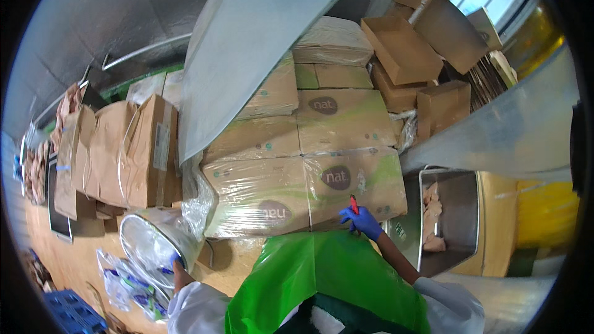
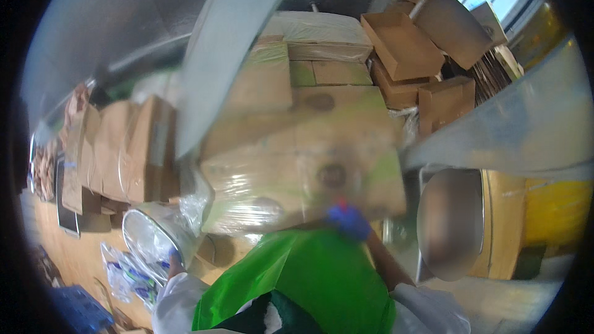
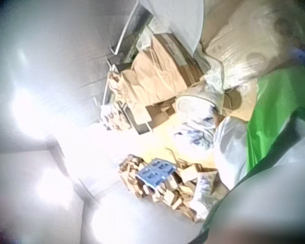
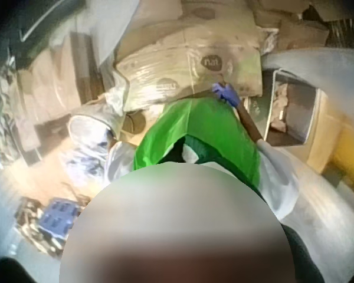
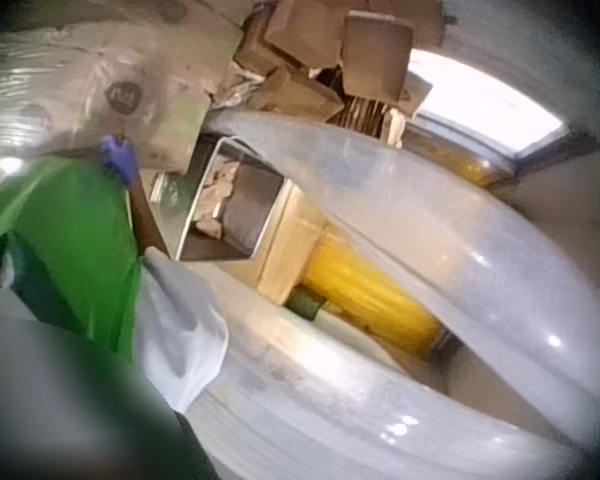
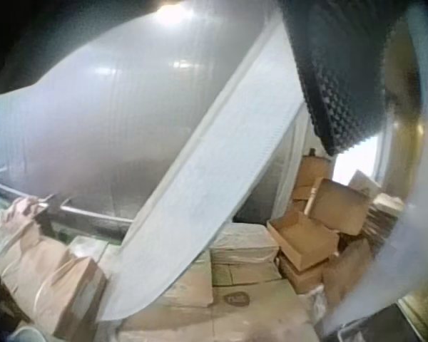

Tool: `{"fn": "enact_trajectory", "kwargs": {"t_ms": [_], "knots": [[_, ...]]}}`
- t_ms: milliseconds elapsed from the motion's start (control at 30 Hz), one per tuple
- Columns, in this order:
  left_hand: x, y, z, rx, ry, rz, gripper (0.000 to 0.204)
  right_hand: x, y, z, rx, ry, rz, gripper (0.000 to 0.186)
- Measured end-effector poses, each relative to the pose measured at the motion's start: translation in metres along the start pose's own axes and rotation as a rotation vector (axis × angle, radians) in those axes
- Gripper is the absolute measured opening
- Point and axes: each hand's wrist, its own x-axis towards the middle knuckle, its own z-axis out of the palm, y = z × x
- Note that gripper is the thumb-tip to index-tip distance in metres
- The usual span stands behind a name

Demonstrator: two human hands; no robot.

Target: The person opens multiple sealed plastic bags of frozen chicken pieces using a red utility knife and pours the contents into a large metal tray. The person repeats this process for several bags, discarding the empty packaging into a nearby bin.

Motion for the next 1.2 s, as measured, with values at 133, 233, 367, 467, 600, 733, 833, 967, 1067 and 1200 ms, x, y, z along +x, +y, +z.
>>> {"fn": "enact_trajectory", "kwargs": {"t_ms": [133,233,367,467,600,733,833,967,1067,1200], "knots": [[-0.006,0.019,-0.007,-0.031,-0.01,-0.296,0.037,-0.003,0.013,-0.006,0.002,0.078,0.078,0.034],[-0.012,0.047,-0.008,0.129,0.178,-0.441,0.047,0.006,0.023,-0.018,0.147,0.107,0.166,0.031],[-0.025,0.072,0.028,0.829,0.436,0.063,0.049,0.031,0.051,-0.04,0.349,0.161,0.095,0.026],[-0.053,0.085,0.116,1.18,0.764,0.158,0.056,0.05,0.067,-0.064,0.466,0.182,0.017,0.025],[-0.095,0.101,0.299,0.211,0.046,0.522,0.034,0.078,0.062,-0.105,0.358,0.176,0.183,0.025],[-0.112,0.162,0.477,-0.075,-0.478,0.293,0.03,0.092,0.077,-0.151,0.36,0.17,0.235,0.027],[-0.038,0.163,0.54,-0.266,-0.661,0.245,0.046,0.1,0.101,-0.183,0.402,0.15,0.203,0.029],[-0.027,0.215,0.63,-0.816,-0.611,-0.315,0.096,0.087,0.15,-0.23,0.494,0.317,0.351,0.027],[-0.015,0.223,0.666,-1.045,-0.593,-0.44,0.103,0.07,0.195,-0.249,0.533,0.387,0.397,0.026],[-0.002,0.217,0.698,-1.19,-0.407,-0.458,0.087,0.074,0.21,-0.26,0.575,0.384,0.419,0.025]]}}
